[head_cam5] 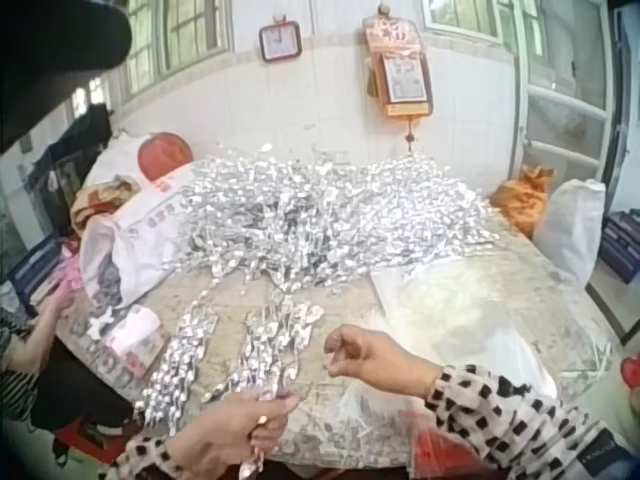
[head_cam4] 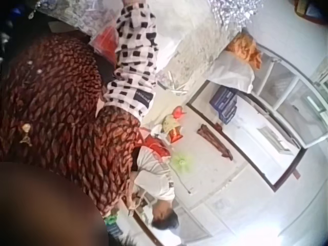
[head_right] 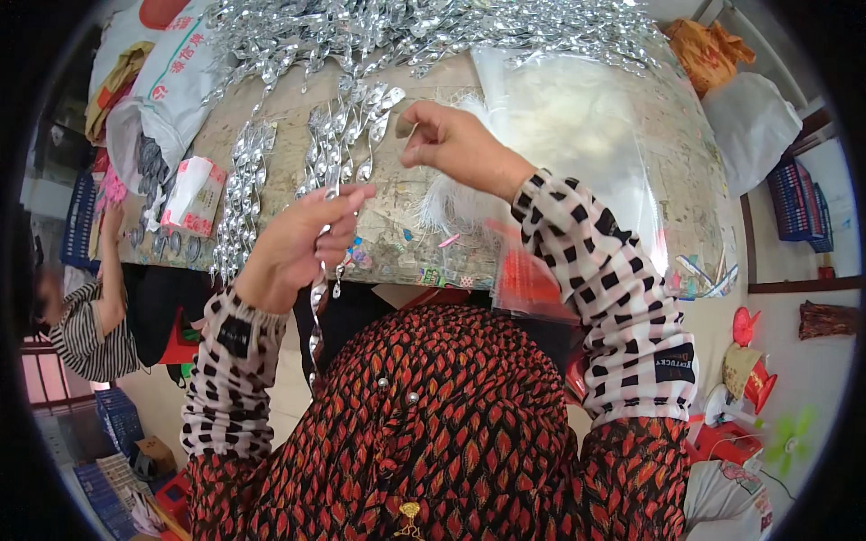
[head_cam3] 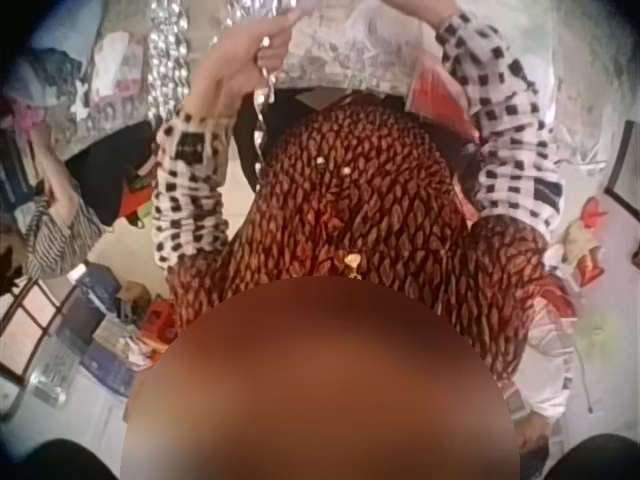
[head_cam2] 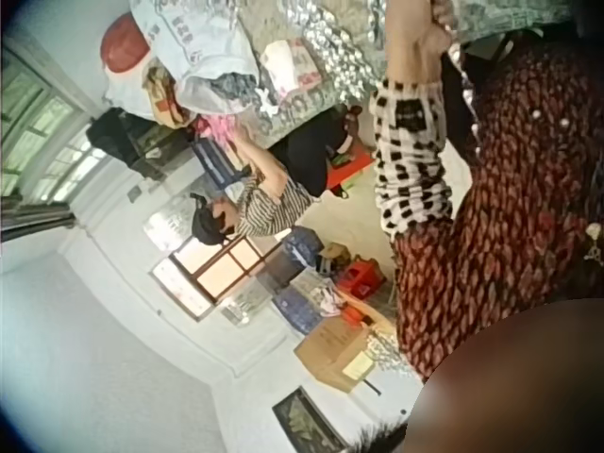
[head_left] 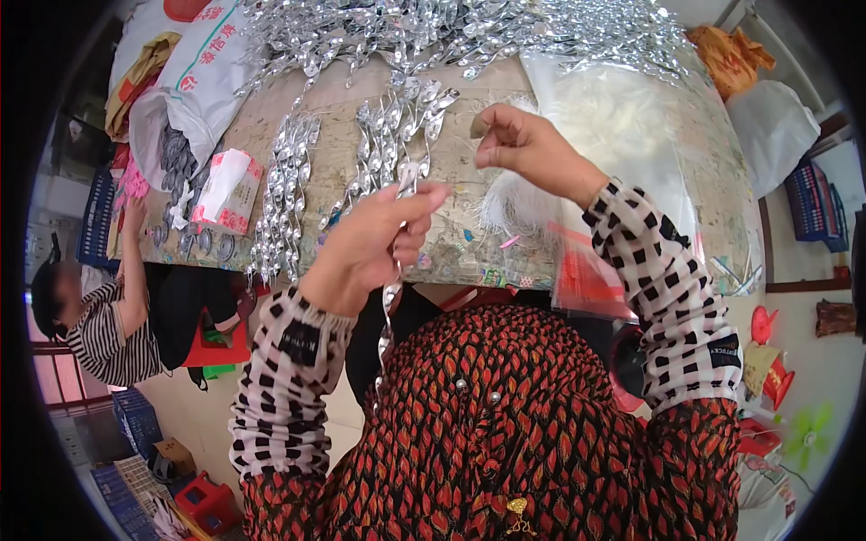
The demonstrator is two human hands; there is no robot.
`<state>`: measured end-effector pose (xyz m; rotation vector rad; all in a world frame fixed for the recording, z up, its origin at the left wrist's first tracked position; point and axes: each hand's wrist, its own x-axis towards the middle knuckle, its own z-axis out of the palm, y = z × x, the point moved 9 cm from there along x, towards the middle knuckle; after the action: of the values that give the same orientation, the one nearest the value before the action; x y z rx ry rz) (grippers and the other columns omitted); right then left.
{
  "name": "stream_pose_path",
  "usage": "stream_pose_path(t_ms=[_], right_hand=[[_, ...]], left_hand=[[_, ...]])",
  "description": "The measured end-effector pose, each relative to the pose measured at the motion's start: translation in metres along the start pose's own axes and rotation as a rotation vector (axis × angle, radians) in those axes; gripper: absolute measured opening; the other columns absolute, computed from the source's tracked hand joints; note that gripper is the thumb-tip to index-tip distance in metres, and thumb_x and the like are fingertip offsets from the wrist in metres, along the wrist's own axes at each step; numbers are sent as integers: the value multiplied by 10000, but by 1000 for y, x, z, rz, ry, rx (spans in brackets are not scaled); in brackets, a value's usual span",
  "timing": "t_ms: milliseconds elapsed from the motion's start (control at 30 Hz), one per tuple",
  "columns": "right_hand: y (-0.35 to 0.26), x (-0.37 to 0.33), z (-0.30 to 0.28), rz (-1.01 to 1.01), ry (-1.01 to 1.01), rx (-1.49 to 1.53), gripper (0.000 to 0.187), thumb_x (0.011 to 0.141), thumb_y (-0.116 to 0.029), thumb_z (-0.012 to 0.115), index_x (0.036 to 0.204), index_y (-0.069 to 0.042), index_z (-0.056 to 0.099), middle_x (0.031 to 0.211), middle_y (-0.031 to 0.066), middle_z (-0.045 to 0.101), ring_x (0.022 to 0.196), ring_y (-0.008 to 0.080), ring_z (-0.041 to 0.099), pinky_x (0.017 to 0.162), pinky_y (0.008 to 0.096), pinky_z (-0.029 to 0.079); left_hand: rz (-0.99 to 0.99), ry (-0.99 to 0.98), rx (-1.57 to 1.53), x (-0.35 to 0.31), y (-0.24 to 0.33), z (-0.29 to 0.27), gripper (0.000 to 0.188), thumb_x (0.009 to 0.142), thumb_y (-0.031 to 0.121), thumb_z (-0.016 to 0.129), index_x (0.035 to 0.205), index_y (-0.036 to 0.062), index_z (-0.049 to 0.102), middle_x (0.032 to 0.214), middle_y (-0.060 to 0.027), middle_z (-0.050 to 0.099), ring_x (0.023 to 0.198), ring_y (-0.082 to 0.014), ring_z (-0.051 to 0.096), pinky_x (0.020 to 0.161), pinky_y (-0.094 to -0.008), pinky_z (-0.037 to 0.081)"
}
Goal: Inspecting and packaging silver tinsel decorative strings into plastic bags.
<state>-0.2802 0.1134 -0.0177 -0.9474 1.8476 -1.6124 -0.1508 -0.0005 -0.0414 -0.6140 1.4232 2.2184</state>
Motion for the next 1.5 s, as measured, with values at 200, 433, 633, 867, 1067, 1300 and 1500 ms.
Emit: stream_pose_path(t_ms=[200,433,633,867,1067,1300,1500], right_hand=[[-51,-32,21,-275,32,-548,280,807,-60,652,1056,-48,525,806,113,641,819,273,617,737,349,482],[-63,-48,36,-546,12,-844,212,810,-89,622,1002,-60,536,771,132,592,804,338,577,713,394,464],[-55,-44,41,-545,-45,-833,209,799,-31,568,1004,-58,540,781,133,588,832,338,572,745,400,454],[3,-9,-12,-317,90,-997,304,789,1,548,1082,-73,574,798,152,620,868,337,583,769,418,461],[-12,-9,-9,-308,106,-1208,261,853,-84,558,1110,-51,586,1035,158,627,928,337,592,813,407,477],[-67,-50,97,-105,-53,151,350,994,-265,461,1250,-29,484,1086,91,594,1012,158,567,907,270,436],[-35,-76,124,59,-74,401,240,958,-164,547,1149,-19,544,849,-25,577,740,53,529,640,227,441]], left_hand=[[-28,22,25,28,3,16,188,843,195,696,954,102,576,604,67,433,437,-18,305,375,-185,193],[-1,135,200,33,1,11,170,819,181,710,838,114,555,601,60,448,437,-30,318,387,-206,223],[73,160,294,23,9,-2,169,813,155,708,863,90,560,591,65,435,435,-34,344,398,-215,259],[322,257,300,-61,70,-27,156,832,131,683,924,59,579,577,73,424,415,-34,349,392,-192,267],[245,457,708,-98,53,-25,127,824,129,699,828,17,638,634,47,537,513,-16,427,466,-200,331],[634,318,848,-109,65,23,201,824,14,658,702,-6,500,648,4,511,613,-58,434,568,-229,376],[490,195,860,-100,45,12,103,831,2,648,793,5,552,767,-7,597,676,-43,486,594,-200,395]])
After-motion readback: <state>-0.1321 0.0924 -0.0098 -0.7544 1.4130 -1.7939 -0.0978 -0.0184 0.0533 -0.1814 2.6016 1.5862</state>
